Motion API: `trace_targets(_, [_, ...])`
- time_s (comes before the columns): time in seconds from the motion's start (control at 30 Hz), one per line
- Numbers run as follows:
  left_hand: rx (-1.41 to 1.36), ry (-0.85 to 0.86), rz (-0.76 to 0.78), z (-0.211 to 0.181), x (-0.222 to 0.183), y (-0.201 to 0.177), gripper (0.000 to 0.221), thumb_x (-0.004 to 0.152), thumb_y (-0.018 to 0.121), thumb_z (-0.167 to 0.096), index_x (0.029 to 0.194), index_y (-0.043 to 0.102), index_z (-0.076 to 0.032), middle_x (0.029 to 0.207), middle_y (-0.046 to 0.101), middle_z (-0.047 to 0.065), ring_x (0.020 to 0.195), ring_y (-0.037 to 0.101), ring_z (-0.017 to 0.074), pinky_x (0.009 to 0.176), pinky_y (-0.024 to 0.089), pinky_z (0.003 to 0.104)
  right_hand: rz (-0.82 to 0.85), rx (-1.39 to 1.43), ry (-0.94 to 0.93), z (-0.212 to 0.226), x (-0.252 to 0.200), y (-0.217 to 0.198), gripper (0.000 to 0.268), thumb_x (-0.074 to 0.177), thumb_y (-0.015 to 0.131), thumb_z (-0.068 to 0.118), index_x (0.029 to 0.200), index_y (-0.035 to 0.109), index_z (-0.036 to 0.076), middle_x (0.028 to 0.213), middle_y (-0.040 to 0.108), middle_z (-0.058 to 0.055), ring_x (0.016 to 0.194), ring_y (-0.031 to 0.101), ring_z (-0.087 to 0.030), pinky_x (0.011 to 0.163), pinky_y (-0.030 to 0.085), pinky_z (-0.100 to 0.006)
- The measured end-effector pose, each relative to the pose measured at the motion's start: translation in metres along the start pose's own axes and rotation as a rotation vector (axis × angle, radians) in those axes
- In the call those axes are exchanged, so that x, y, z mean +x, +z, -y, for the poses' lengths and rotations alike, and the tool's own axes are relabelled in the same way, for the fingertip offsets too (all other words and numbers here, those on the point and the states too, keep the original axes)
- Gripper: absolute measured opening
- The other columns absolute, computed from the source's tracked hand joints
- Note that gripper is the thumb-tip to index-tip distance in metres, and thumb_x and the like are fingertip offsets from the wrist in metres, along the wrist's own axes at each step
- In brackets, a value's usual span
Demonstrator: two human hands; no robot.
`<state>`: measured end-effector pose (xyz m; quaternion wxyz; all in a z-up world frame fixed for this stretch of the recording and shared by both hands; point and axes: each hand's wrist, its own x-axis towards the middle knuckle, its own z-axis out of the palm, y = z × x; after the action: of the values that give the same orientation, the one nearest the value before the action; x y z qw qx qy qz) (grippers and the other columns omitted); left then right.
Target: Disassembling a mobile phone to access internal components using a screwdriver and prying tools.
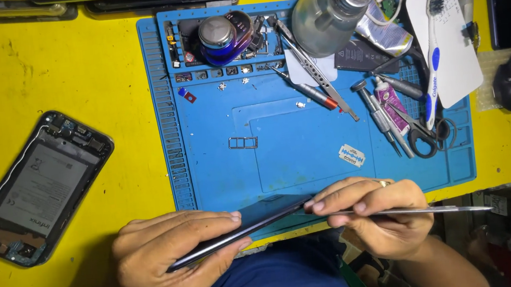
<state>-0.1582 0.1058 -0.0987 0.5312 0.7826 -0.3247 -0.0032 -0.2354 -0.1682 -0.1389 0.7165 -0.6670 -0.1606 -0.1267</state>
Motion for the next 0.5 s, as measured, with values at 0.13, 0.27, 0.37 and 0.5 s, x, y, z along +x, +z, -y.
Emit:
trace_targets(0.13, [-0.018, -0.002, -0.014, -0.0022, 0.0022, 0.0001, 0.024, 0.073, 0.091, -0.009, 0.091, 0.077, -0.004, 0.088, 0.082, 0.008, 0.072, 0.084, 0.0147, 0.071, 0.069, 0.024, -0.009, 0.066, 0.005, -0.0008, -0.0016, 0.0019, 0.029, 0.087, 0.069, -0.012, 0.105, 0.053, 0.004, 0.097, 0.072, -0.023, 0.090, 0.080, -0.039, 0.082, 0.077, -0.053])
trace_targets(0.27, [-0.031, -0.007, -0.029, -0.0011, 0.0007, -0.0002, 0.024, 0.072, 0.091, -0.009, 0.090, 0.077, -0.003, 0.087, 0.082, 0.008, 0.073, 0.084, 0.0149, 0.072, 0.070, 0.025, -0.008, 0.114, 0.011, -0.0030, -0.0027, 0.0016, 0.030, 0.089, 0.066, -0.015, 0.110, 0.055, 0.004, 0.100, 0.071, -0.024, 0.092, 0.078, -0.040, 0.083, 0.077, -0.053])
trace_targets(0.37, [-0.028, -0.007, -0.033, -0.0002, -0.0002, -0.0002, 0.024, 0.072, 0.092, -0.010, 0.090, 0.077, -0.003, 0.087, 0.082, 0.008, 0.073, 0.084, 0.0152, 0.072, 0.070, 0.026, -0.004, 0.078, 0.039, -0.0015, -0.0013, 0.0010, 0.025, 0.090, 0.066, -0.012, 0.104, 0.054, 0.006, 0.096, 0.072, -0.023, 0.086, 0.079, -0.041, 0.079, 0.077, -0.054])
trace_targets(0.5, [-0.024, -0.011, -0.031, 0.0003, 0.0009, -0.0005, 0.024, 0.071, 0.093, -0.010, 0.088, 0.077, -0.003, 0.086, 0.082, 0.008, 0.073, 0.084, 0.0144, 0.073, 0.070, 0.025, -0.014, 0.016, 0.054, 0.0029, 0.0038, 0.0032, 0.024, 0.089, 0.065, -0.010, 0.099, 0.050, 0.005, 0.093, 0.072, -0.023, 0.083, 0.080, -0.040, 0.077, 0.078, -0.051])
